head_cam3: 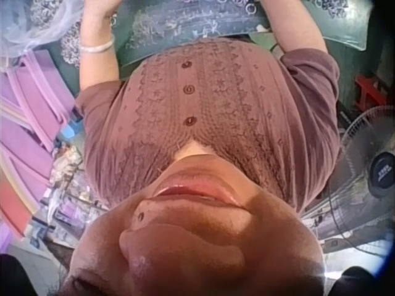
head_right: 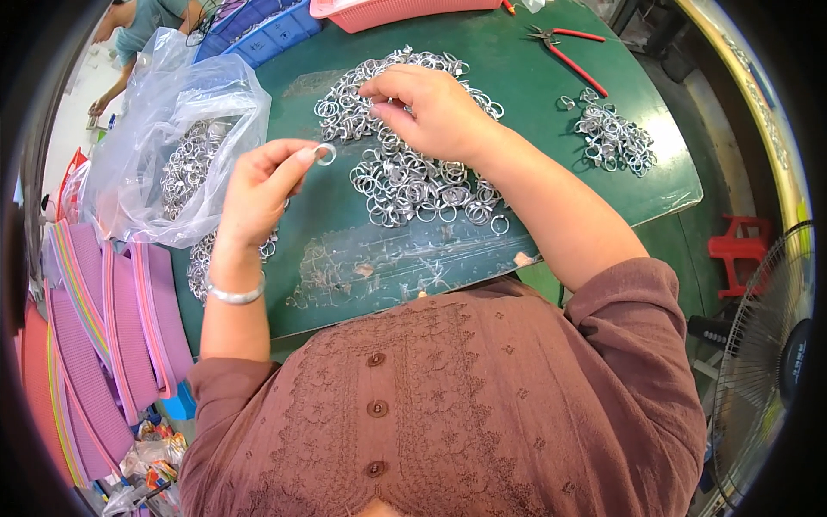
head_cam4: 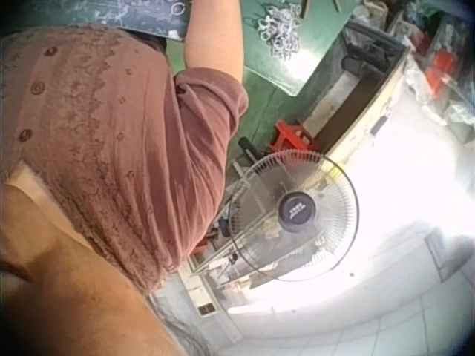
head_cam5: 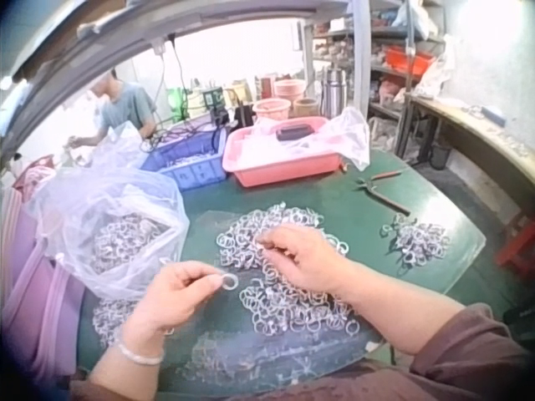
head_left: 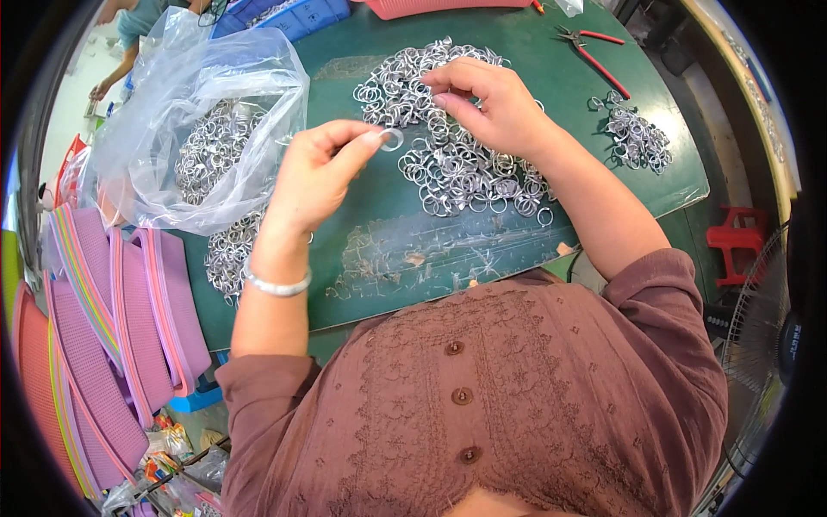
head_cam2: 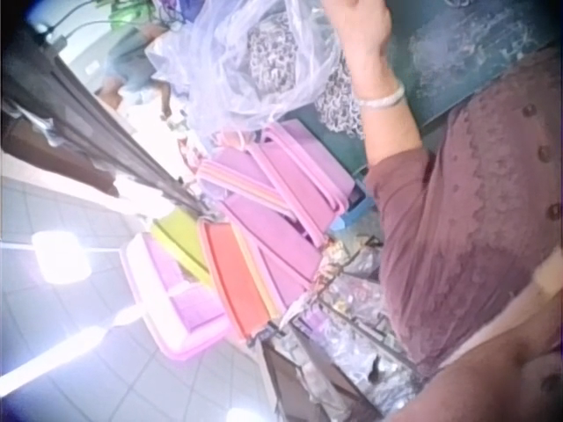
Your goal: The person joins small metal rings and clips together by hand at a workbench, picking them up from a pile and a plastic bag.
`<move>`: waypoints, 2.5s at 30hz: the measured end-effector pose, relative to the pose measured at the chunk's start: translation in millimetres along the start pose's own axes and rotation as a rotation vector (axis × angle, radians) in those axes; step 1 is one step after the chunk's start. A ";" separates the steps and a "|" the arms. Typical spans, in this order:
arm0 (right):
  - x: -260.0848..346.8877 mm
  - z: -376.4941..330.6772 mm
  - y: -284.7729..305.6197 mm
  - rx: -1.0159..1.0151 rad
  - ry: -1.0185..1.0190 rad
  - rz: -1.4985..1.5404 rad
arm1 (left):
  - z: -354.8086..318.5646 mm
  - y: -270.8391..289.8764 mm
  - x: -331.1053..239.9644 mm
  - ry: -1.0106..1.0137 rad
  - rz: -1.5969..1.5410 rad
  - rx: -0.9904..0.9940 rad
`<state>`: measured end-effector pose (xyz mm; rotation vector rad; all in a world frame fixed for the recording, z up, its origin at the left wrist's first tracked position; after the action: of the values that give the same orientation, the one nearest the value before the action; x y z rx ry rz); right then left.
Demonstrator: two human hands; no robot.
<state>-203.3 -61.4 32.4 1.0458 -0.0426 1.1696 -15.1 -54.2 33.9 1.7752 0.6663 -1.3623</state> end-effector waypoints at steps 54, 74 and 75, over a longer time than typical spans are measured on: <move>-2.3 5.0 -35.0 0.333 -0.037 -0.297 | 33.2 -22.1 21.0 -0.210 0.694 -0.033; -0.9 -0.1 -23.6 0.177 -0.368 0.767 | 25.6 -29.3 27.4 -0.200 -0.466 -0.016; -1.3 -0.9 -22.8 0.177 -0.368 0.766 | 25.7 -30.0 28.3 -0.165 -0.507 -0.011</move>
<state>-186.8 -61.8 16.5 1.4515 -0.6904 1.6626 -44.6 -60.6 -4.2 1.5175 1.0762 -1.8108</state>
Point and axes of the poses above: each hand's wrist, its own z-axis towards the middle knuckle, its own y-axis out of the back of the hand, x = y × z, the point moved 5 cm from there along z, towards the middle knuckle, and after that the axes turned 10 degrees about x, right-handed, at the moved point
